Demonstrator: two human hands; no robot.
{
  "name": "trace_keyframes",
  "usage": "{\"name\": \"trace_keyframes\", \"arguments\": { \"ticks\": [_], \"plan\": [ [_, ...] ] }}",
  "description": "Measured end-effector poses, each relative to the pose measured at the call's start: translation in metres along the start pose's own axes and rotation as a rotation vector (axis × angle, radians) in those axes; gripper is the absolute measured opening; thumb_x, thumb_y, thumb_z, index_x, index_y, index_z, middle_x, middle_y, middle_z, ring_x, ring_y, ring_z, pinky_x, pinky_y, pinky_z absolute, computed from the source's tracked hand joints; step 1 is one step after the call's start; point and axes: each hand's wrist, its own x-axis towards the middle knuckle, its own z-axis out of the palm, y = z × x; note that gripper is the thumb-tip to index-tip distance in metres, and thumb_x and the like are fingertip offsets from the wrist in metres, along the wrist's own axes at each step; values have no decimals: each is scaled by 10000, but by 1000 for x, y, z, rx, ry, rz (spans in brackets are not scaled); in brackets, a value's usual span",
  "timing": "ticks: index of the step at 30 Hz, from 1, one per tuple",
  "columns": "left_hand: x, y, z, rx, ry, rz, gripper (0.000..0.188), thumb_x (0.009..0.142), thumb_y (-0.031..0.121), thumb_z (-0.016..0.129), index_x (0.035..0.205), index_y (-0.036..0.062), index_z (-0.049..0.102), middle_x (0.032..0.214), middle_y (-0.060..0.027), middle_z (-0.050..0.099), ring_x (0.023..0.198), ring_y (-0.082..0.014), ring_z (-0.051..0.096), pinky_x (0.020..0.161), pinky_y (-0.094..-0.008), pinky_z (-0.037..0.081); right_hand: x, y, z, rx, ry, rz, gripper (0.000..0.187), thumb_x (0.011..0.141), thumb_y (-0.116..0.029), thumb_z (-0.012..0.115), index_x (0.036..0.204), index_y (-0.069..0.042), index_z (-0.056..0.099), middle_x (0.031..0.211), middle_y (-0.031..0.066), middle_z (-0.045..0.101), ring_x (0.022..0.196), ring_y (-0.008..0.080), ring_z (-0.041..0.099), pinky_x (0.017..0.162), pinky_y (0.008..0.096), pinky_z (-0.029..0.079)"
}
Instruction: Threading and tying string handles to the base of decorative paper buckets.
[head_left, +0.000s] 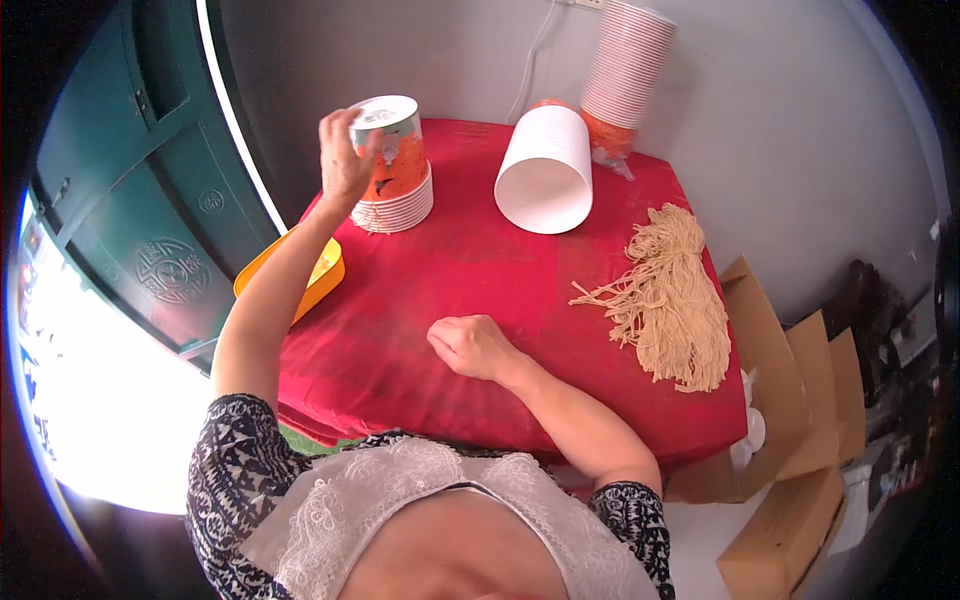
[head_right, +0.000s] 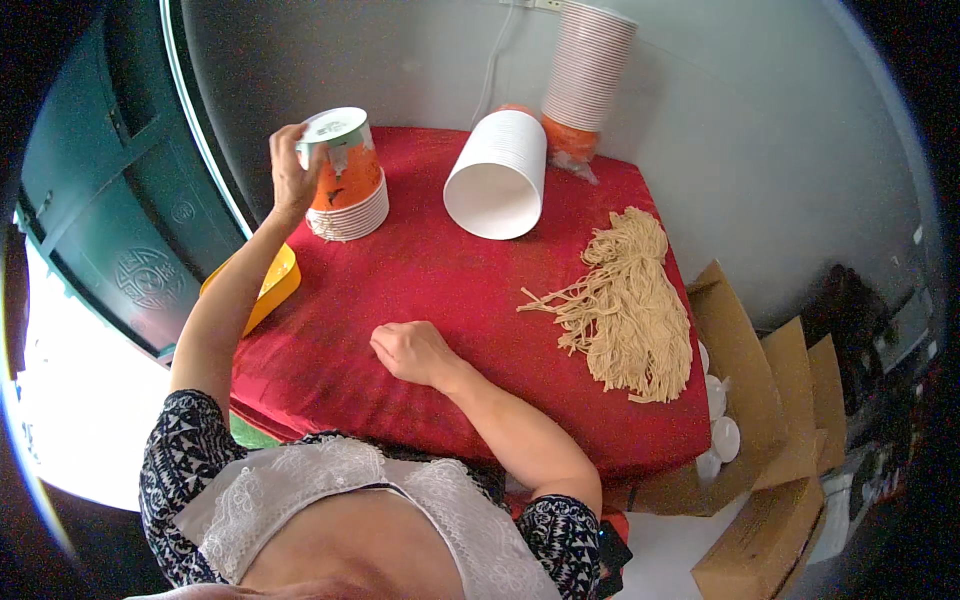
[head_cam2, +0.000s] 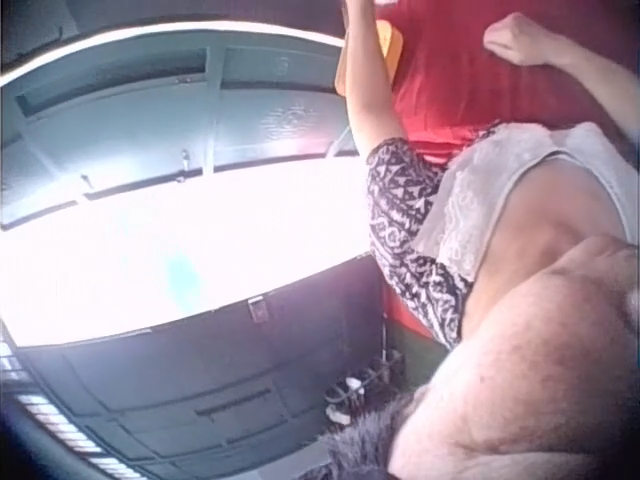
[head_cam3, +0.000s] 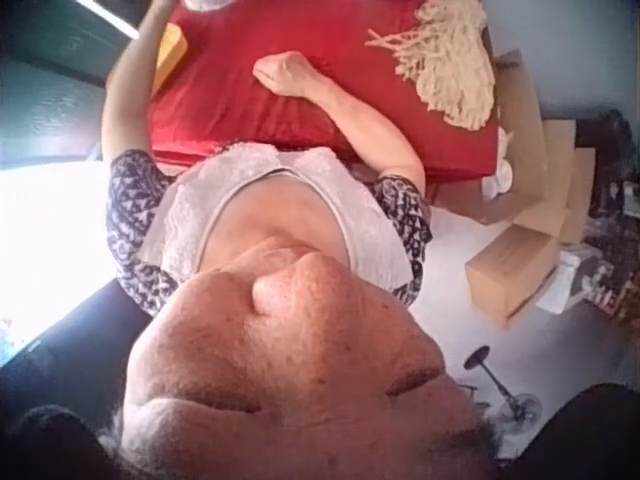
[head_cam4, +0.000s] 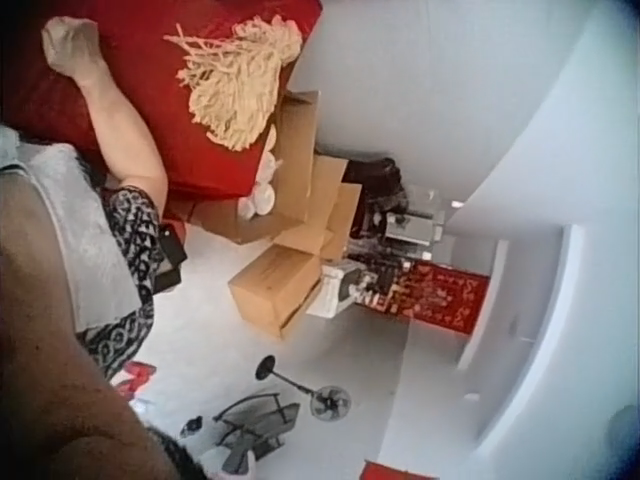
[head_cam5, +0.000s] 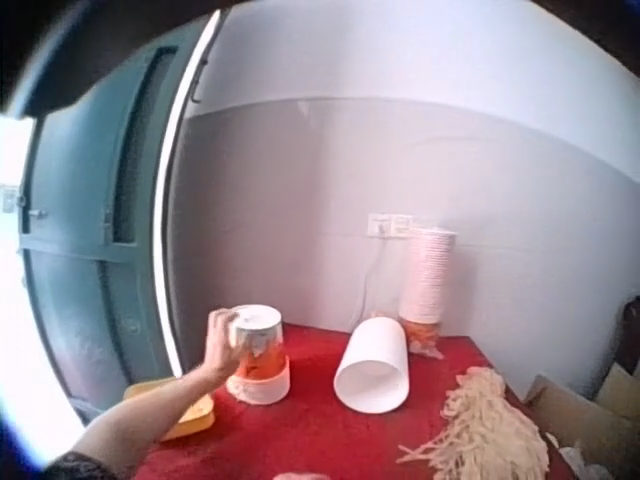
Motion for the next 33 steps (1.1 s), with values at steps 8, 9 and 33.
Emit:
{"name": "trace_keyframes", "arguments": {
  "ticks": [8, 9, 33],
  "plan": [
    [7, 116, 66, -234, -482, 396, 185, 798, 87, 675, 952, 21, 596, 987, -144, 564, 974, -329, 556, 857, -418, 477, -5, -1, -3, -27, -44, 25, 188, 866, -160, 574, 728, -32, 572, 728, 152, 630, 685, 347, 638, 601, 459, 515],
    [8, 123, 79, -235, -541, 426, 210, 787, 82, 679, 965, 15, 589, 994, -148, 565, 994, -333, 554, 867, -419, 478, -5, 0, -3, -27, -62, 48, 199, 873, -172, 560, 732, -31, 573, 737, 156, 631, 696, 354, 638, 614, 471, 513],
    [38, 148, 137, -48, -604, 463, 135, 729, -17, 570, 863, -7, 552, 870, -164, 577, 859, -341, 598, 754, -434, 512, 16, -21, -8, -75, -265, 166, 221, 885, -206, 510, 764, -33, 576, 769, 166, 644, 727, 378, 644, 649, 509, 509]
  ]
}}
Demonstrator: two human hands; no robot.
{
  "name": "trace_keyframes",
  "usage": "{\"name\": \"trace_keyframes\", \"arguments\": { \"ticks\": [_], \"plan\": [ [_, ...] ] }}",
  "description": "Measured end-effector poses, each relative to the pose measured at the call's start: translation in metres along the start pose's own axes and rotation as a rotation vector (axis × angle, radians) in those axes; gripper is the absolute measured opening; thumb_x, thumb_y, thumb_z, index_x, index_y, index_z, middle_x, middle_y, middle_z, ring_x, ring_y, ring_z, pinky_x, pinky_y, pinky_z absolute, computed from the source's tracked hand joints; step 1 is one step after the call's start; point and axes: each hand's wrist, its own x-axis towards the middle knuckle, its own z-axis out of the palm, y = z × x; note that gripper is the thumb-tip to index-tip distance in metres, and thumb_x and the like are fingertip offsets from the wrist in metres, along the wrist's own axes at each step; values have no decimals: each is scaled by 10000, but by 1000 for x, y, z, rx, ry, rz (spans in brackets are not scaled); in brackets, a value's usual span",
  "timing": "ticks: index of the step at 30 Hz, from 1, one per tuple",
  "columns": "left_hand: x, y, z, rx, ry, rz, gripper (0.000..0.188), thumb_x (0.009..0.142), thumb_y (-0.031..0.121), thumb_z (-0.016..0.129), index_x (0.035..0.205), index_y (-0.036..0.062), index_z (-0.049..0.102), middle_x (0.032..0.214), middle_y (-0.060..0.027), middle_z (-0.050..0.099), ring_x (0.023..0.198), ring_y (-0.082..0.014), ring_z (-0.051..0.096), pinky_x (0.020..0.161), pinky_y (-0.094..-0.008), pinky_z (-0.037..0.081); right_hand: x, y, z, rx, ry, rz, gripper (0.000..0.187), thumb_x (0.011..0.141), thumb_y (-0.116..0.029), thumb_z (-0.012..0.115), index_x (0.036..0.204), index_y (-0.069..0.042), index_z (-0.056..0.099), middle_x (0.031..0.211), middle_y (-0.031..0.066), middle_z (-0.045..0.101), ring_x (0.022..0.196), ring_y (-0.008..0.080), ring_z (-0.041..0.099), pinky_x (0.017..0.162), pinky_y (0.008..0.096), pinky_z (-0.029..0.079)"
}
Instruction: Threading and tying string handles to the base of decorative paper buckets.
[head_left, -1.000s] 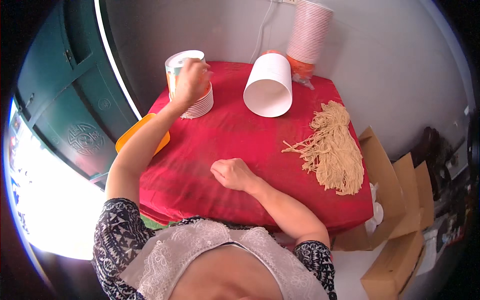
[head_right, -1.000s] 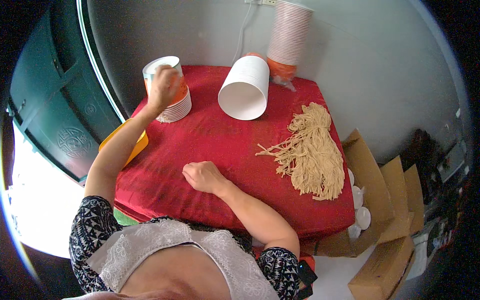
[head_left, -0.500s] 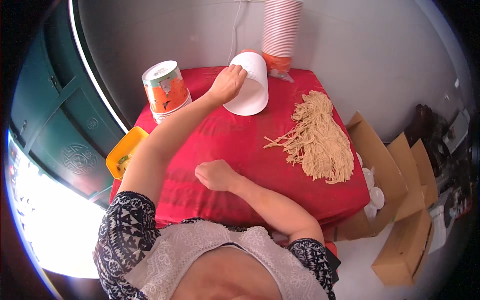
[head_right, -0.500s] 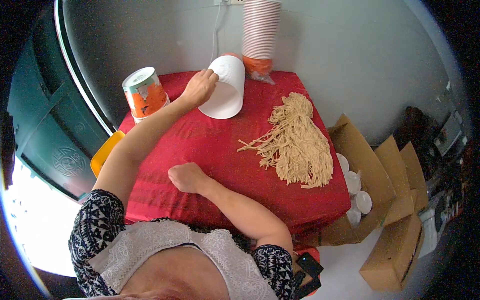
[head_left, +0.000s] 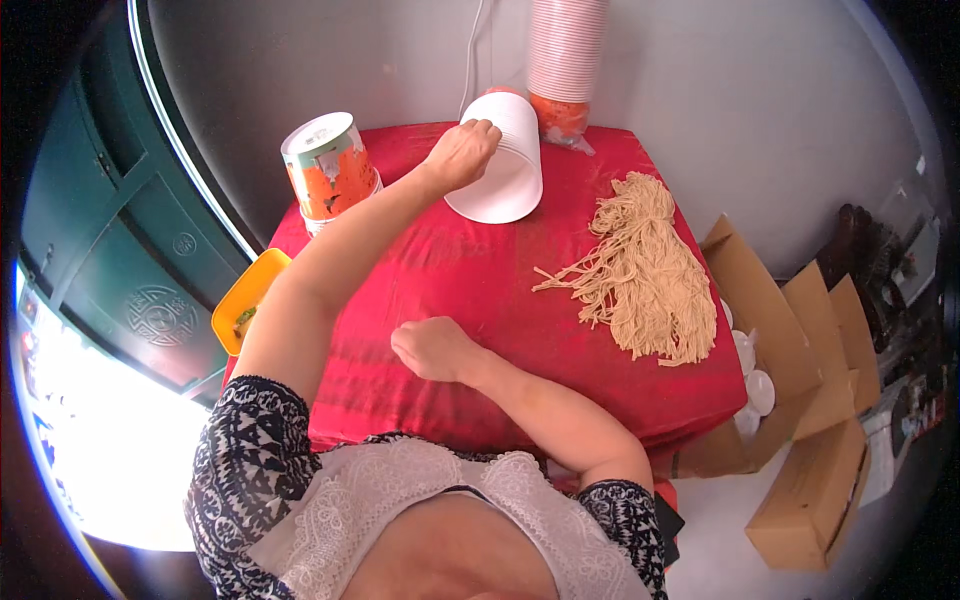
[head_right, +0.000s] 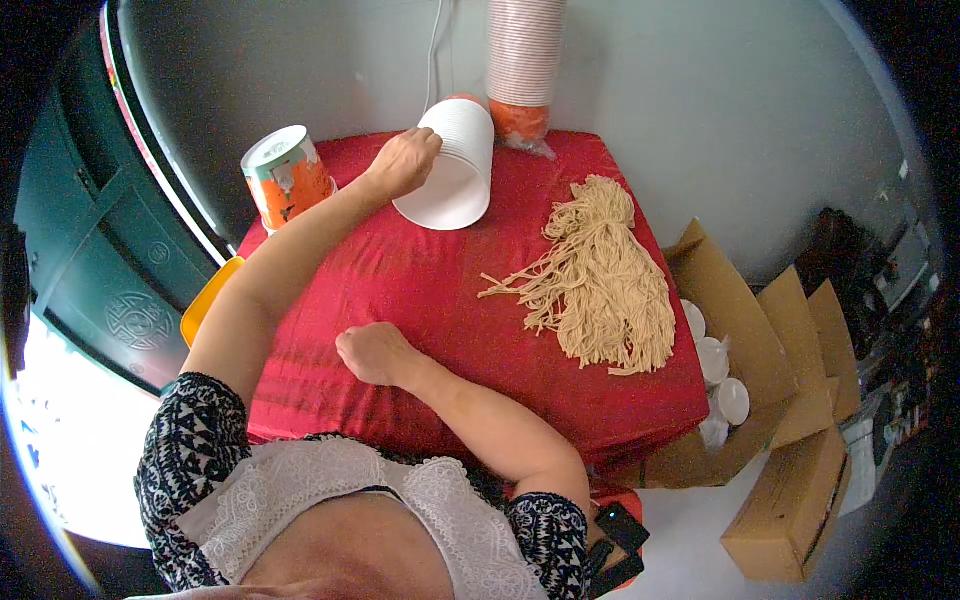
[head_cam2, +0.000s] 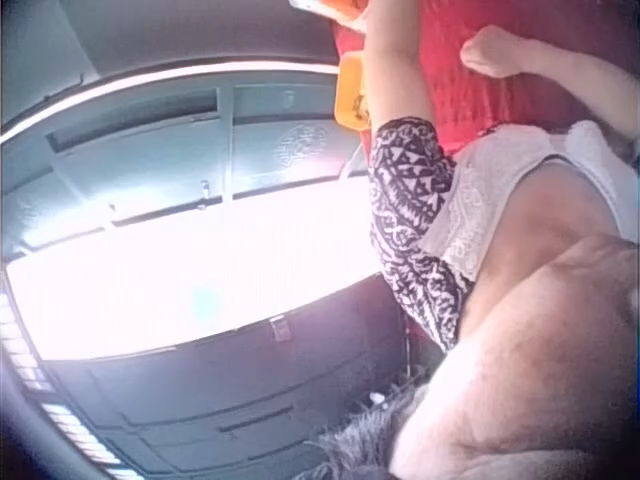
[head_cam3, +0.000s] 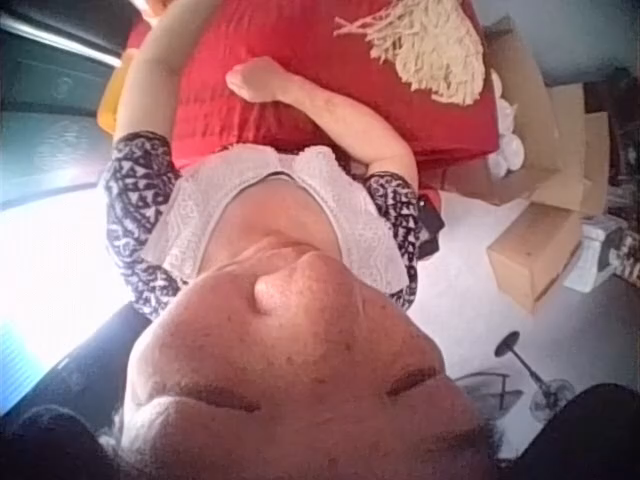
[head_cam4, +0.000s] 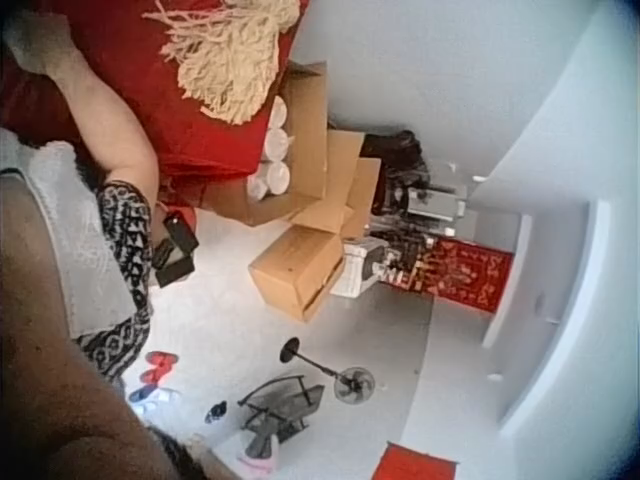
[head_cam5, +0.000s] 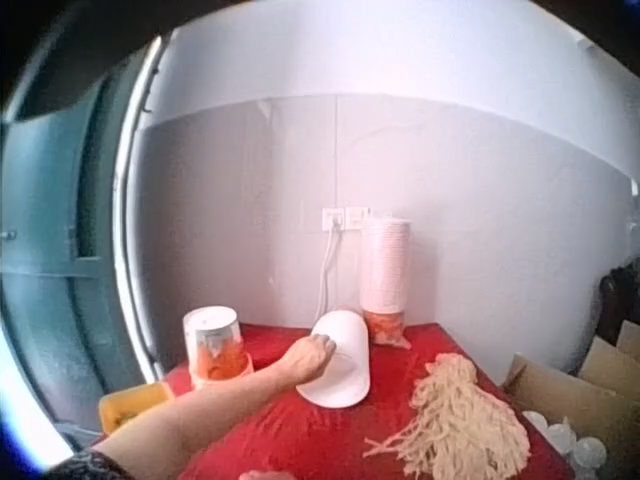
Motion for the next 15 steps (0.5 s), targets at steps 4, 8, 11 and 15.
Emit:
{"name": "trace_keyframes", "arguments": {
  "ticks": [4, 8, 11, 15],
  "plan": [
    [2, 1, -8, 28, -68, -30, 139, 734, -16, 567, 873, -5, 563, 875, -173, 604, 848, -348, 623, 744, -429, 519, 0, 5, 6, -21, 50, -17, 162, 871, -190, 538, 771, -64, 558, 736, 127, 601, 705, 356, 611, 608, 484, 481],
    [-1, 1, -15, 12, -134, -79, 142, 733, 8, 570, 874, -8, 566, 864, -189, 639, 811, -351, 649, 709, -445, 519, 1, 7, 6, -8, 66, -38, 166, 874, -185, 534, 764, -62, 554, 732, 130, 598, 703, 358, 609, 605, 481, 479],
    [1, 15, -28, -23, -238, -49, 149, 734, 40, 580, 873, -13, 567, 846, -194, 658, 788, -352, 657, 691, -454, 514, 0, 9, 5, -6, 70, -27, 165, 875, -181, 535, 764, -60, 553, 736, 130, 600, 703, 356, 609, 602, 477, 479],
    [-10, 11, -38, -134, -254, -221, 164, 730, 88, 582, 865, -6, 580, 775, -218, 639, 745, -390, 642, 654, -469, 500, 0, 13, 5, -2, 91, -74, 159, 870, -168, 547, 753, -60, 552, 733, 128, 602, 698, 352, 613, 596, 475, 483]
  ]
}}
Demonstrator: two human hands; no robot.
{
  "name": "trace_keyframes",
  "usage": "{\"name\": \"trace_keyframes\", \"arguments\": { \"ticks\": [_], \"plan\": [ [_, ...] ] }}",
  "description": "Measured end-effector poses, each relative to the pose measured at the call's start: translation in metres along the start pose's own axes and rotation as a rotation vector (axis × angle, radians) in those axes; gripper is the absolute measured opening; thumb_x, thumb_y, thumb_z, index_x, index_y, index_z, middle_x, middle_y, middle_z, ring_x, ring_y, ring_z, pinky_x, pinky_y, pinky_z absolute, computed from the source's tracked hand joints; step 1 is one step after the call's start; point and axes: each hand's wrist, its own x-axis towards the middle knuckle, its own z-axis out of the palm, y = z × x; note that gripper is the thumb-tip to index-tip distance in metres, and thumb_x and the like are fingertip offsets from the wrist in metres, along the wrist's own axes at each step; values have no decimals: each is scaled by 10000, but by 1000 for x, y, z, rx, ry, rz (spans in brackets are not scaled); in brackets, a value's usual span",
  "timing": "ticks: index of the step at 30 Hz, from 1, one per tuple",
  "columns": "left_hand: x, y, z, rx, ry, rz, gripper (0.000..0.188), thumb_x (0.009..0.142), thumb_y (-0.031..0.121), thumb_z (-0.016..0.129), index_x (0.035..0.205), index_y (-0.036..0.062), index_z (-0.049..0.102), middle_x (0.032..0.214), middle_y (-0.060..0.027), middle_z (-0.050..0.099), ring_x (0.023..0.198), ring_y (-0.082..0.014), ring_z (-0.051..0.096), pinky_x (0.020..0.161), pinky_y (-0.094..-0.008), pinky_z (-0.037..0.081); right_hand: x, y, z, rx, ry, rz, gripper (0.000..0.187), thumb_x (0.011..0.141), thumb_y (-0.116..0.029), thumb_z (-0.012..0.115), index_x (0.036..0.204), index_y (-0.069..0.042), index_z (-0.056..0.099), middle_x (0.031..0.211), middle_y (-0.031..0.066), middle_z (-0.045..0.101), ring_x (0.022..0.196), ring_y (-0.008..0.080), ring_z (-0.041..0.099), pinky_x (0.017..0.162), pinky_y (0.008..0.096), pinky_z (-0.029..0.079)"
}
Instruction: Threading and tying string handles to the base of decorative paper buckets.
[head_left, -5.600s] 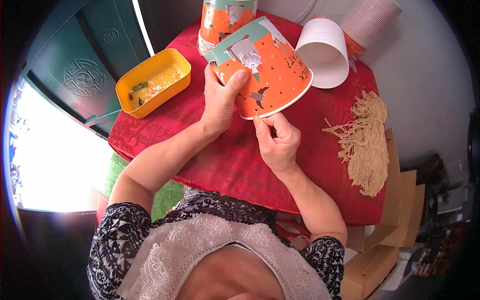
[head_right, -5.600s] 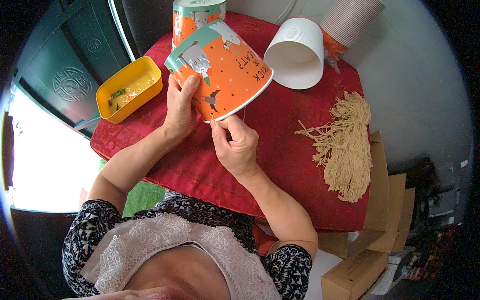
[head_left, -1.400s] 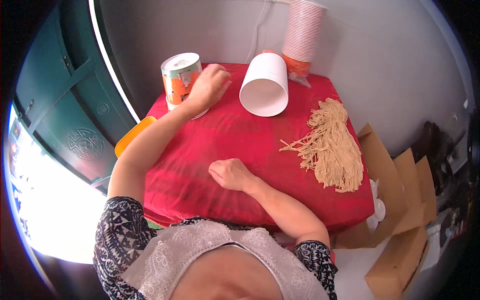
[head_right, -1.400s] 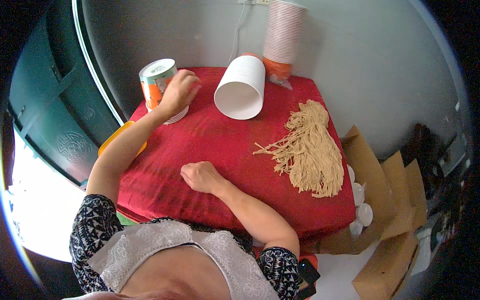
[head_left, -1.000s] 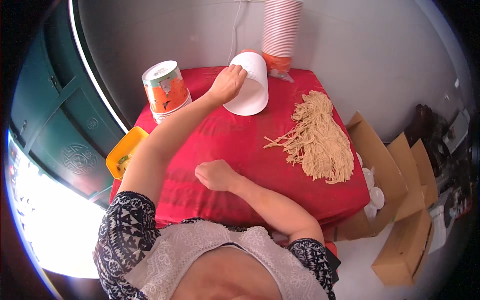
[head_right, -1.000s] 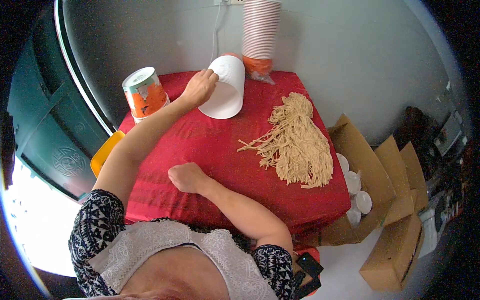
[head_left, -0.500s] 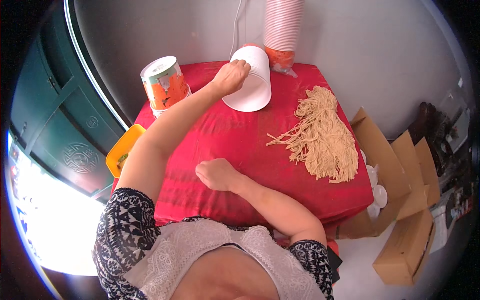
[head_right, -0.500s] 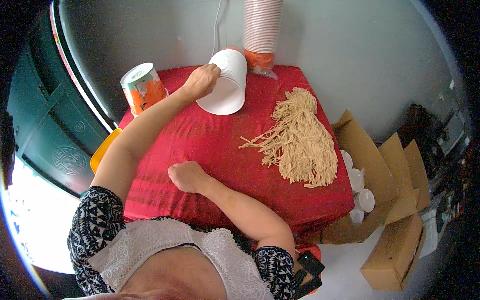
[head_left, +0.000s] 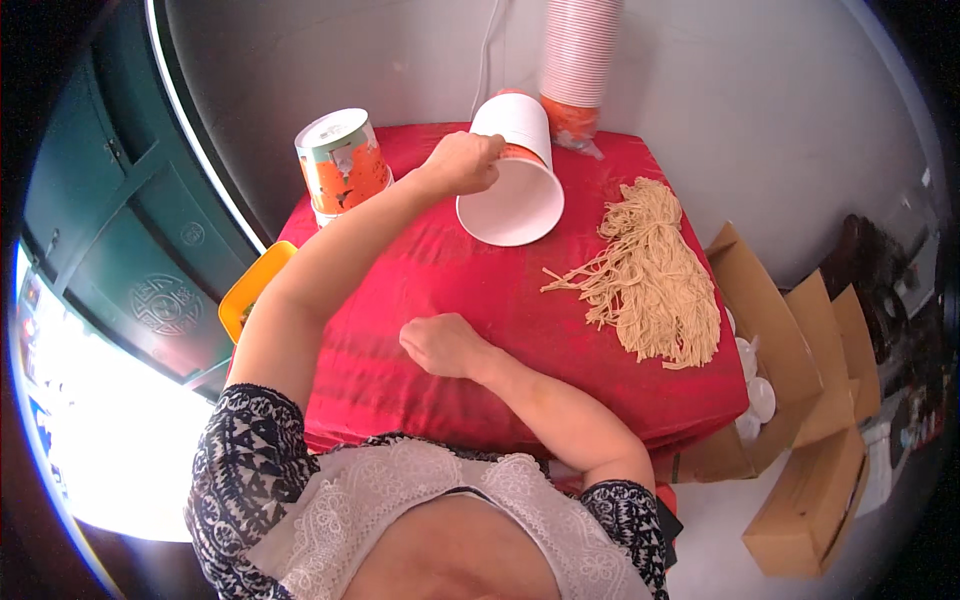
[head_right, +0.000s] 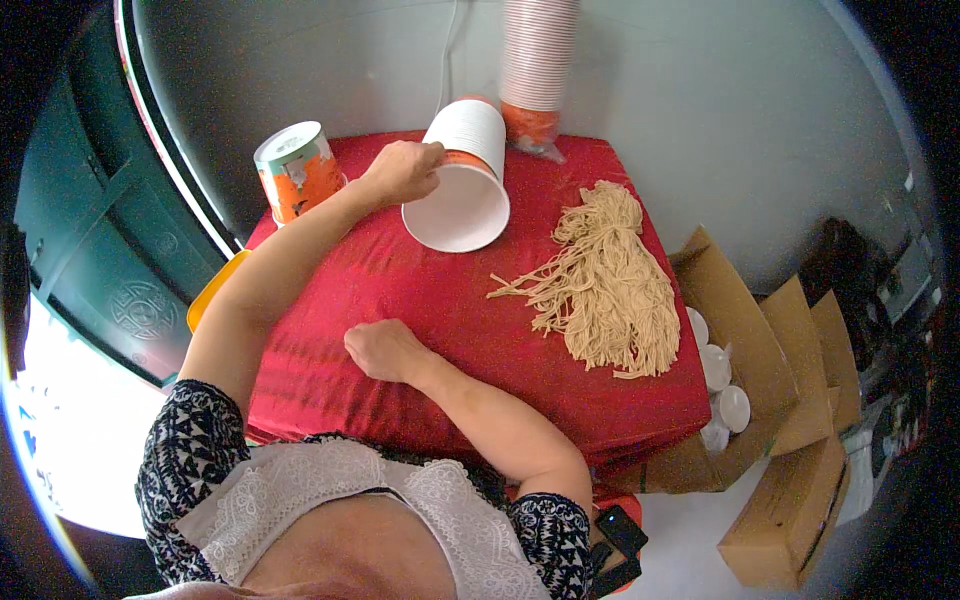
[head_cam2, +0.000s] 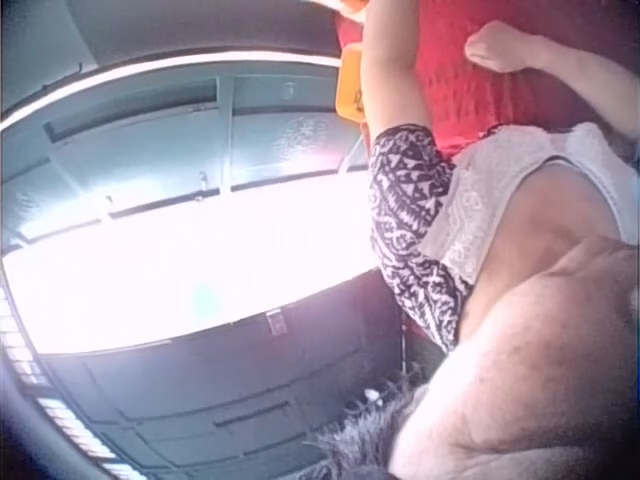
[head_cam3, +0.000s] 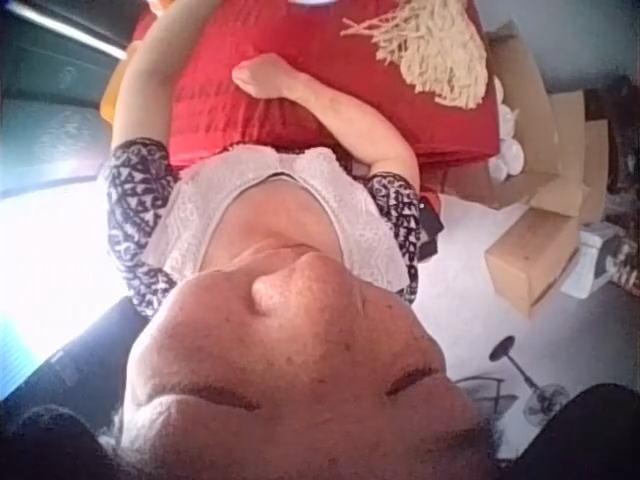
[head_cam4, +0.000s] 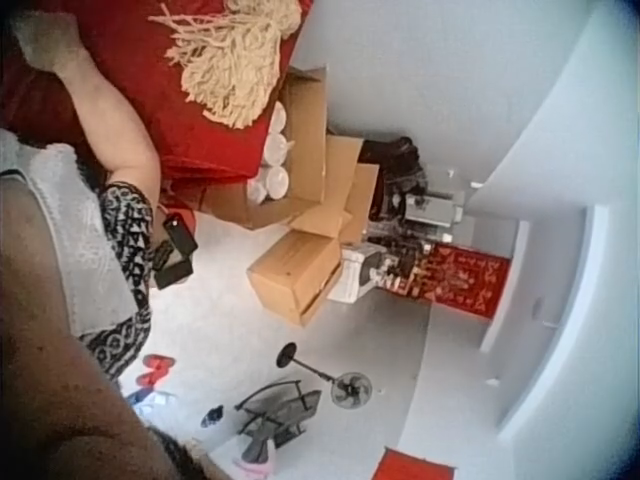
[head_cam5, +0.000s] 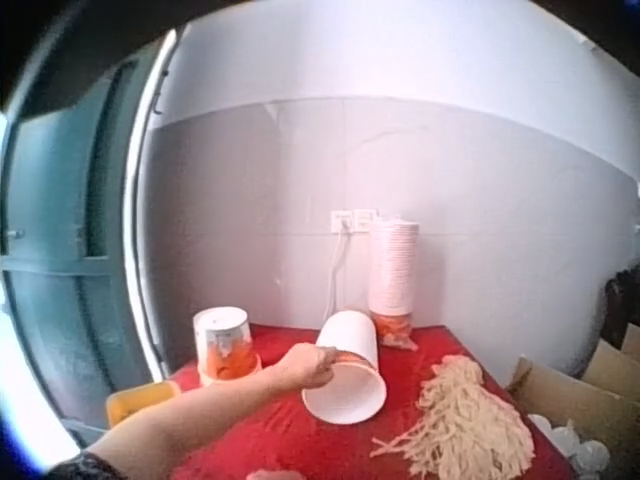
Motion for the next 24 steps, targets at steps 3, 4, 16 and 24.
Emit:
{"name": "trace_keyframes", "arguments": {
  "ticks": [3, 4, 16, 24],
  "plan": [
    [-14, -13, -3, -276, 190, -87, 190, 728, 107, 600, 876, -11, 602, 755, -212, 628, 714, -379, 636, 648, -436, 500, -2, 0, -1, 46, 78, -49, 145, 854, -136, 567, 737, -53, 542, 703, 127, 593, 667, 345, 614, 578, 465, 489],
    [-20, -15, -5, -386, 218, -137, 191, 732, 109, 615, 862, -30, 611, 735, -198, 620, 682, -334, 631, 643, -408, 494, -3, 0, 0, 49, 76, -54, 145, 854, -136, 567, 737, -53, 542, 703, 127, 593, 667, 345, 614, 578, 465, 489],
    [-125, -53, -31, -653, 369, -646, 187, 744, 147, 623, 783, -33, 656, 663, -61, 606, 635, -159, 581, 574, -308, 456, 0, -7, -14, 3, 297, -263, 192, 810, -110, 644, 664, -57, 530, 589, 114, 574, 538, 274, 620, 502, 390, 514],
    [-188, -44, -22, -1010, 389, -861, 119, 788, 102, 593, 780, -16, 607, 641, -28, 564, 486, -107, 499, 422, -255, 368, -14, -46, -47, -21, 104, -297, 248, 808, -177, 689, 647, -76, 530, 602, 88, 571, 562, 262, 623, 499, 382, 506]
  ]
}}
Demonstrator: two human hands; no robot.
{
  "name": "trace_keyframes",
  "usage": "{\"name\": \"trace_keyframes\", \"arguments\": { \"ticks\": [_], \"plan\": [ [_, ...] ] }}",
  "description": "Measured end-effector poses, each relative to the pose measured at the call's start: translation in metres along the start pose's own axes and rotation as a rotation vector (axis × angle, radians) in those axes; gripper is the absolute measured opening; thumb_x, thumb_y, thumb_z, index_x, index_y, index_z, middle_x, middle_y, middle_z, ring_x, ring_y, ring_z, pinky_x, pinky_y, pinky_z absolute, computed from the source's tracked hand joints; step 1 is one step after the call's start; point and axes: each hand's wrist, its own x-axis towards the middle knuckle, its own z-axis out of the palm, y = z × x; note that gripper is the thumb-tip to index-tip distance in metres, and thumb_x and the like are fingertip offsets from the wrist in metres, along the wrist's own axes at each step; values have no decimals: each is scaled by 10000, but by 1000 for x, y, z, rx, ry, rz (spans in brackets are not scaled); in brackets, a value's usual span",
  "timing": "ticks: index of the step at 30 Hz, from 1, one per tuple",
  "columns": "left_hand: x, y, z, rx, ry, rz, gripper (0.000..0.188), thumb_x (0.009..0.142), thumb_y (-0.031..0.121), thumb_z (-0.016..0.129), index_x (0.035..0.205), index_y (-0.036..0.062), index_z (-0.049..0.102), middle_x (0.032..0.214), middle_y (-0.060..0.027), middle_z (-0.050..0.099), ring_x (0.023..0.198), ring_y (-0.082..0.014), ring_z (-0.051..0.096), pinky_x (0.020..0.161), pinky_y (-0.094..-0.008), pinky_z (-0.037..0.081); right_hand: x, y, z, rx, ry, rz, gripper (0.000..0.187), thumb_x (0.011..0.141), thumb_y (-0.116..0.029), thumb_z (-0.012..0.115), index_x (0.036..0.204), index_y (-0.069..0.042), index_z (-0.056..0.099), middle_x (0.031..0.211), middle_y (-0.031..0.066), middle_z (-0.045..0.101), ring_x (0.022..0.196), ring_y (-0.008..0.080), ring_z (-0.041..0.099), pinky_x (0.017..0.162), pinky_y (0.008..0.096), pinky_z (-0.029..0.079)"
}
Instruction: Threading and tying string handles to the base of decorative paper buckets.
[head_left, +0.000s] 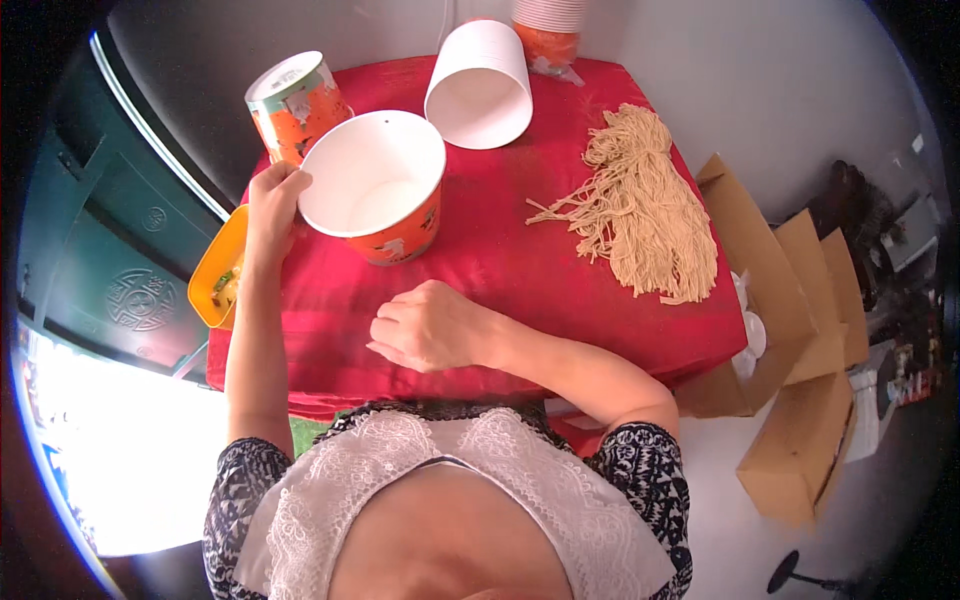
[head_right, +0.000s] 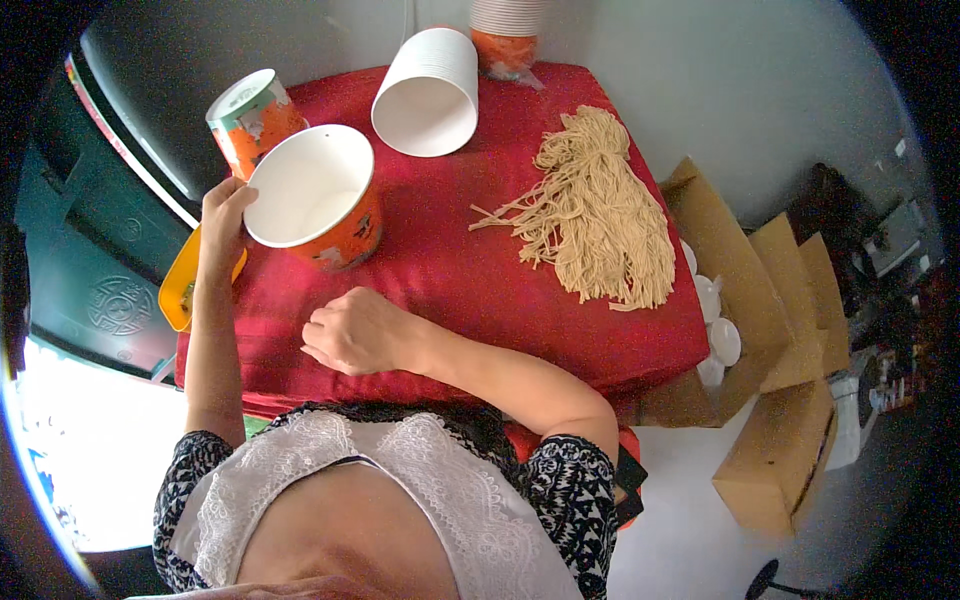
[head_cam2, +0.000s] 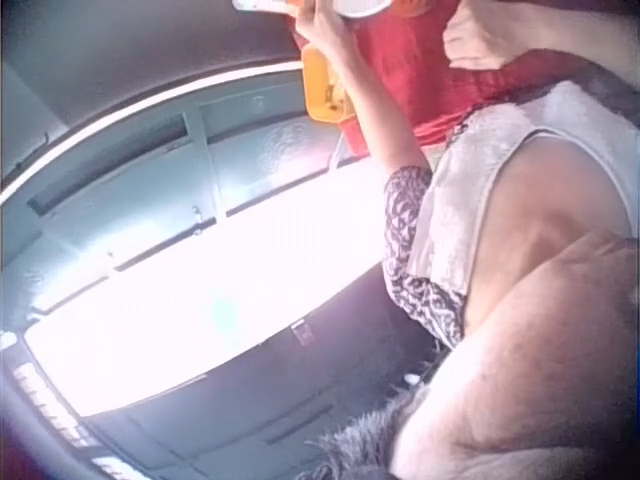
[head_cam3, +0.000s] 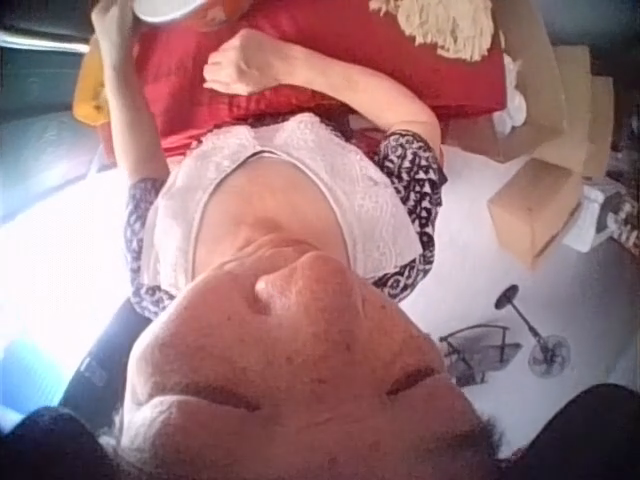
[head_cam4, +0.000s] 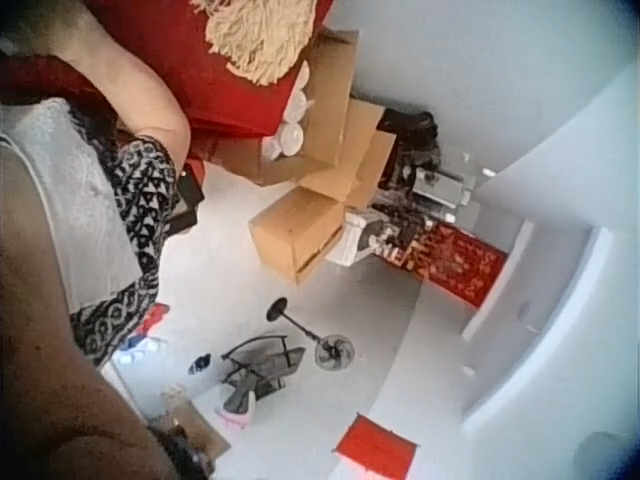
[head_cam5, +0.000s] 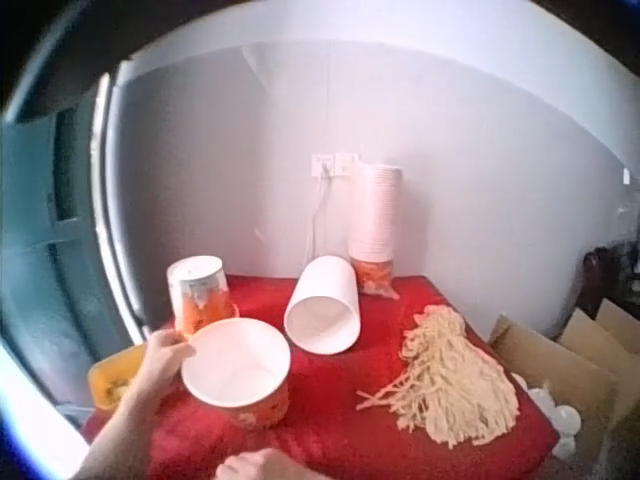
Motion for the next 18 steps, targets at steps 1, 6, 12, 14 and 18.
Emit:
{"name": "trace_keyframes", "arguments": {
  "ticks": [1, 6, 12, 14, 18],
  "plan": [
    [-5, -1, 1, -25, -10, -32, 117, 795, 101, 591, 786, -16, 600, 639, -28, 561, 484, -101, 494, 415, -246, 363, -6, -1, -6, -3, -7, 12, 248, 808, -177, 689, 647, -76, 530, 602, 88, 571, 562, 262, 623, 499, 382, 506],
    [-21, -18, 0, 12, -27, -34, 175, 847, 150, 588, 804, -18, 611, 656, 7, 560, 527, -77, 494, 466, -235, 367, -42, -2, -39, -120, 37, 206, 231, 817, -180, 690, 677, -69, 544, 614, 90, 582, 565, 256, 628, 497, 370, 511],
    [-29, -34, -8, -27, 42, 23, 346, 970, 275, 539, 928, -46, 659, 726, 20, 583, 606, -49, 476, 541, -215, 366, -96, 3, -79, -338, 125, 510, 122, 838, -152, 677, 782, -64, 613, 716, 89, 639, 611, 238, 643, 533, 353, 524],
    [-33, -33, -6, -32, 110, 57, 351, 978, 289, 540, 929, -35, 665, 733, 31, 576, 614, -38, 463, 528, -210, 349, -114, 6, -94, -396, 144, 640, 83, 850, -130, 657, 827, -58, 625, 755, 104, 648, 651, 269, 648, 580, 377, 520],
    [-36, -36, -2, -24, 212, 218, 326, 997, 291, 528, 857, 29, 664, 566, 27, 513, 469, -26, 412, 430, -188, 275, -145, 13, -117, -568, 247, 837, 60, 853, -98, 638, 882, -45, 643, 814, 123, 666, 706, 291, 656, 623, 378, 518]
  ]
}}
